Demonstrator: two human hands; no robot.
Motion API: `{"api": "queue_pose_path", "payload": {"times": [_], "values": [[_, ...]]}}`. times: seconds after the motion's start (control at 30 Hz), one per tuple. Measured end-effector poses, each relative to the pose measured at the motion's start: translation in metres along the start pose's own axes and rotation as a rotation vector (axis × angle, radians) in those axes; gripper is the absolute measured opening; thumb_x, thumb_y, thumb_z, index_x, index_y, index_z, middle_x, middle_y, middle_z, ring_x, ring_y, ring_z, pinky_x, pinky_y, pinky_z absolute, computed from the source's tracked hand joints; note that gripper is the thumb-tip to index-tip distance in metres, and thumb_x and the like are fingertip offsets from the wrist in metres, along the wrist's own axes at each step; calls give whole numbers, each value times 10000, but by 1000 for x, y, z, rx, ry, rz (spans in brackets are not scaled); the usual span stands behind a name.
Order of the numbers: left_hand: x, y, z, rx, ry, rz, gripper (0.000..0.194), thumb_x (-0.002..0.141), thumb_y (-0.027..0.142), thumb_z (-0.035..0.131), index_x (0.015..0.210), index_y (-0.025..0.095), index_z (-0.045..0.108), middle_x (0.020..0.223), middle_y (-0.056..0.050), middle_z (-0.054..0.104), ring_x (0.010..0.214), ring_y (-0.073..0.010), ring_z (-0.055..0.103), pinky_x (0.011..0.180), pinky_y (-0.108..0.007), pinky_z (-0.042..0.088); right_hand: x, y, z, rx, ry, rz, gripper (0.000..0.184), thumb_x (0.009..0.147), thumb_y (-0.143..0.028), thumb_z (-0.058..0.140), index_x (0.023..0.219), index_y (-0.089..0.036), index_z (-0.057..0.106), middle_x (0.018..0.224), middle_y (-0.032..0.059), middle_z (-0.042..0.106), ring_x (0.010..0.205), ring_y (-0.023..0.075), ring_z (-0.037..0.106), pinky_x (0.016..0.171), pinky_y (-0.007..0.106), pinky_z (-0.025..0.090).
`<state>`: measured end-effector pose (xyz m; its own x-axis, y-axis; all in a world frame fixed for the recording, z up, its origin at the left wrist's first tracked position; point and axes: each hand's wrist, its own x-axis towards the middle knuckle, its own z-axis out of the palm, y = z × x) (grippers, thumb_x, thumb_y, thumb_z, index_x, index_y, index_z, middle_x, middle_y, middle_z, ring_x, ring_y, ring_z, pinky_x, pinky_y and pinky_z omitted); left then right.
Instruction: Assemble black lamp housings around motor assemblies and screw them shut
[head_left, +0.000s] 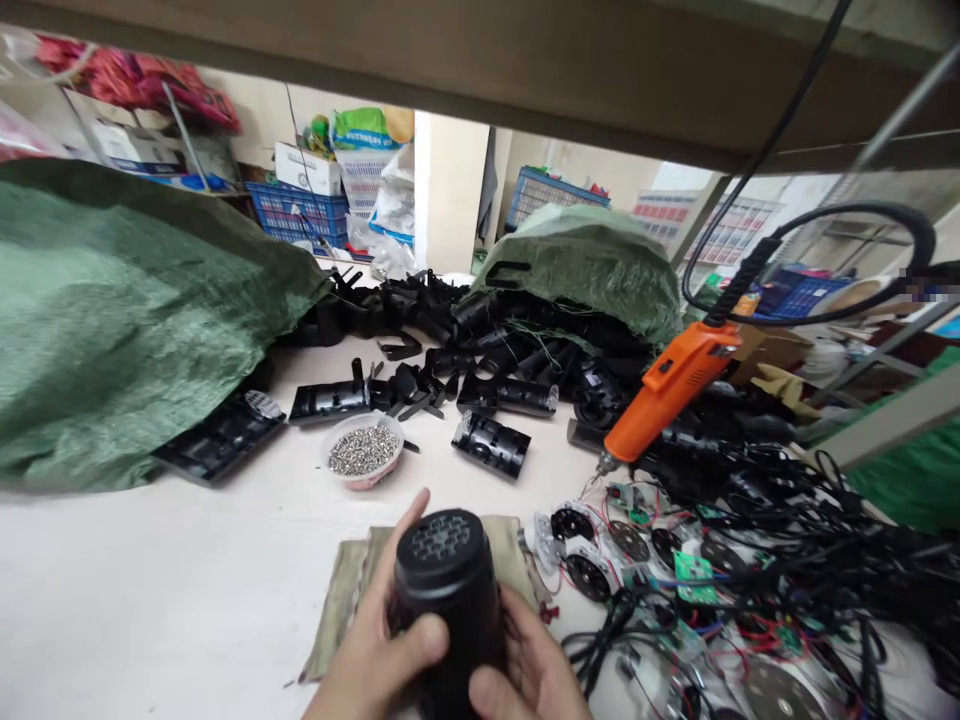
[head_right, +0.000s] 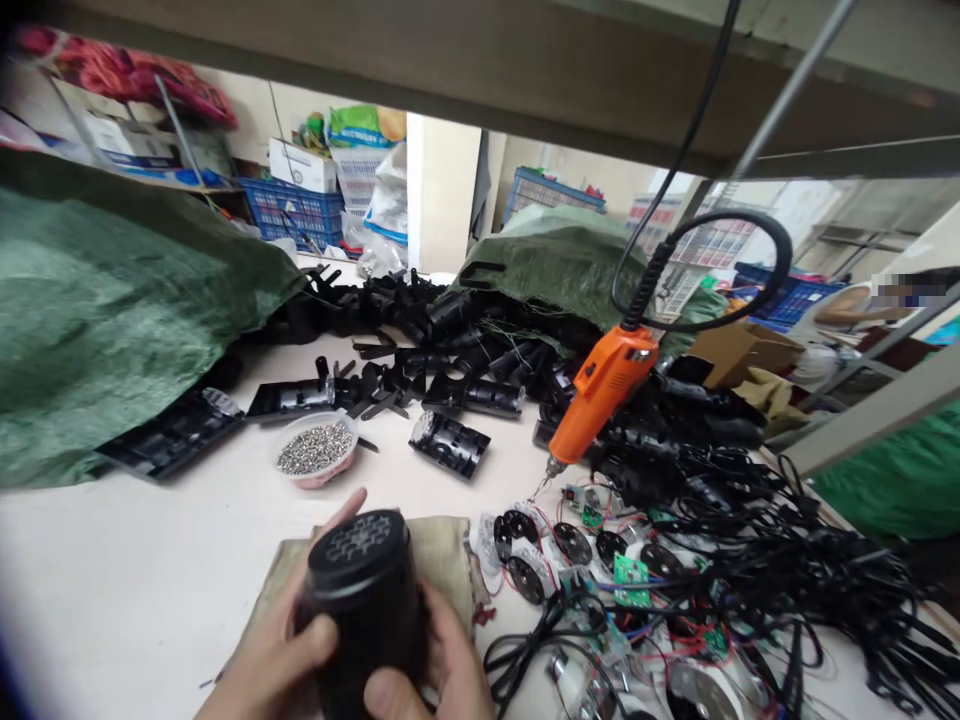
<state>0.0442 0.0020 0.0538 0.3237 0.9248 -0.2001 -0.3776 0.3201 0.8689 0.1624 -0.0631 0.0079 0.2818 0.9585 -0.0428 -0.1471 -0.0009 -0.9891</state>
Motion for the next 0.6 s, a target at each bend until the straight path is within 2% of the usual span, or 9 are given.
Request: {"api": "queue_pose_path", "payload": {"times": [0.1,0.17,0.23,0.3,0.4,0.5,0.6], "values": [[0,-10,-2,0,0,8,1034,485,565,834,1360,235,395,1219,-97,636,1157,-343,545,988,-390,415,8,-19,-5,-139,-38,38,697,774,-672,526,1241,-155,555,1167,147,655,1083,259,622,901,387,503],[-1,-12,0,1,34,-54,868,535,457,851,1278,207,478,1143,-98,672,1093,-322,588,967,-397,438,14,-33,-11,-350,-50,-7,575,834,-586,509,1233,-177,575,1215,126,632,1119,245,601,926,378,494],[-1,-9,3,-72,135,-173,624,660,355,793,1203,197,528,1055,-80,702,1018,-280,630,940,-409,471,15,-45,-18,-591,10,-123,445,879,-481,487,1208,-202,599,1241,103,617,1148,228,579,954,361,476],[1,-2,6,-188,263,-263,389,775,269,695,1131,180,565,1021,-76,710,947,-235,661,897,-415,515,13,-53,-23,-763,65,-249,339,915,-395,436,1133,-227,635,1151,72,660,1082,196,611,906,306,495],[5,10,11,-299,377,-326,155,853,167,585,1002,136,613,922,-99,729,792,-198,696,754,-394,588,5,-52,-24,-826,39,-352,201,907,-334,480,992,-248,640,882,9,699,824,149,660,720,224,503],[6,14,14,-351,403,-355,93,867,148,567,933,114,622,813,-113,734,688,-187,701,652,-359,607,1,-43,-18,-891,21,-480,85,889,-271,531,916,-237,604,772,-13,656,715,142,621,636,226,451],[5,16,16,-382,414,-387,89,863,146,575,934,116,619,818,-121,736,689,-201,710,645,-375,607,3,-40,-12,-1077,55,-724,152,914,-175,457,804,-210,556,676,-2,584,638,154,541,600,259,382]]}}
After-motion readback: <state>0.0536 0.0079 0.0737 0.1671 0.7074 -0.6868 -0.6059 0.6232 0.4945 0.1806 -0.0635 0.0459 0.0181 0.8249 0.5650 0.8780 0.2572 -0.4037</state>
